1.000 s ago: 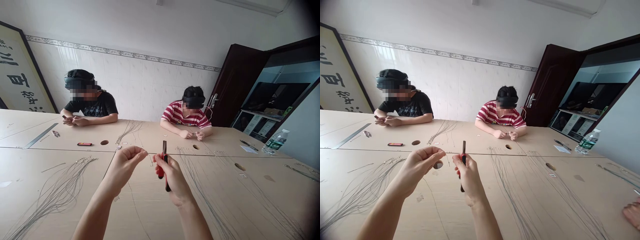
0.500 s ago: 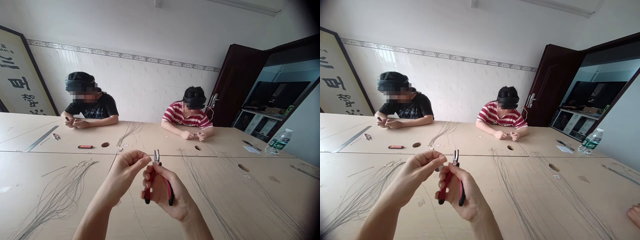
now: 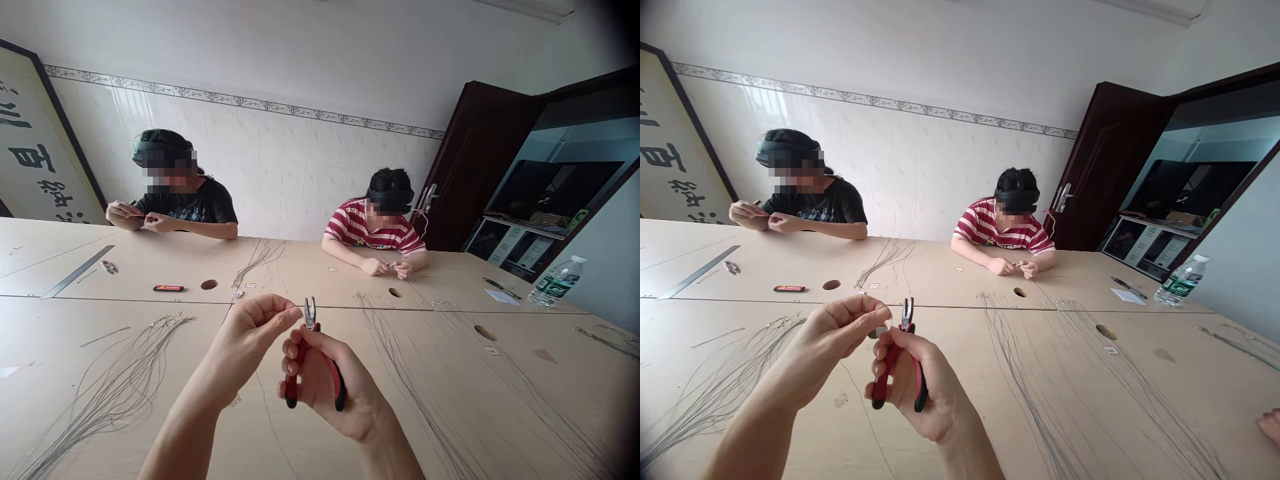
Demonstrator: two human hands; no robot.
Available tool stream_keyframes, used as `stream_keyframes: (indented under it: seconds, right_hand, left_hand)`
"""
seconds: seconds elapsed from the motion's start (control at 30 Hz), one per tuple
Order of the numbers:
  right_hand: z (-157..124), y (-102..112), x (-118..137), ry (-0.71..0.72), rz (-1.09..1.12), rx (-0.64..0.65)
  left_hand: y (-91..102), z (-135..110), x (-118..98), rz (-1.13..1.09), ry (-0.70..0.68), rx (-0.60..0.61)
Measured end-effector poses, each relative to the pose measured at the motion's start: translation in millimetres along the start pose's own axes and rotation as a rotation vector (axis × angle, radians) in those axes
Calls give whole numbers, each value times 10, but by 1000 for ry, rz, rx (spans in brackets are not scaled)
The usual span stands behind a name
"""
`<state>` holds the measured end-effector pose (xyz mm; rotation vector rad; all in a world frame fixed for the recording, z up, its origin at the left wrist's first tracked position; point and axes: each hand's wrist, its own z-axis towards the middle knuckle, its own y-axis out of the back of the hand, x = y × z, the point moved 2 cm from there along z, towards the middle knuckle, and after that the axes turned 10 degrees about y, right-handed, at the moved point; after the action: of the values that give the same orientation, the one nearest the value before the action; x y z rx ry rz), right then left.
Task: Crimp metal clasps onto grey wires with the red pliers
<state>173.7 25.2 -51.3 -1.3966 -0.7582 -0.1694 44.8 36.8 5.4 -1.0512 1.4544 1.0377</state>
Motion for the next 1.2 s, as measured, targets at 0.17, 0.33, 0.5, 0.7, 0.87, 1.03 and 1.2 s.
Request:
stream_keyframes:
  seconds: [0.17, 0.33, 0.5, 0.7, 0.87, 1.03, 1.2]
  right_hand:
    - [-34, -3, 61, 45, -13, -21]
    - [-63, -46, 115, 229, -277, -92]
    - [-110, -72, 214, 481, -825, -240]
    - [-158, -54, 308, 560, -1036, -169]
    - [-172, -37, 304, 555, -1074, -148]
    - [-173, -69, 295, 566, -1055, -165]
    - [-188, -66, 331, 591, -1081, -230]
  left_hand:
    - [64, 21, -16, 83, -41, -94]
    - [115, 57, 28, 135, -9, -123]
    - [77, 52, 49, 262, 54, -97]
    - [-5, 52, 48, 349, 45, 27]
    - [-3, 57, 83, 354, 24, 55]
    - [-11, 45, 71, 348, 29, 23]
    - [-5, 27, 39, 311, 22, -23]
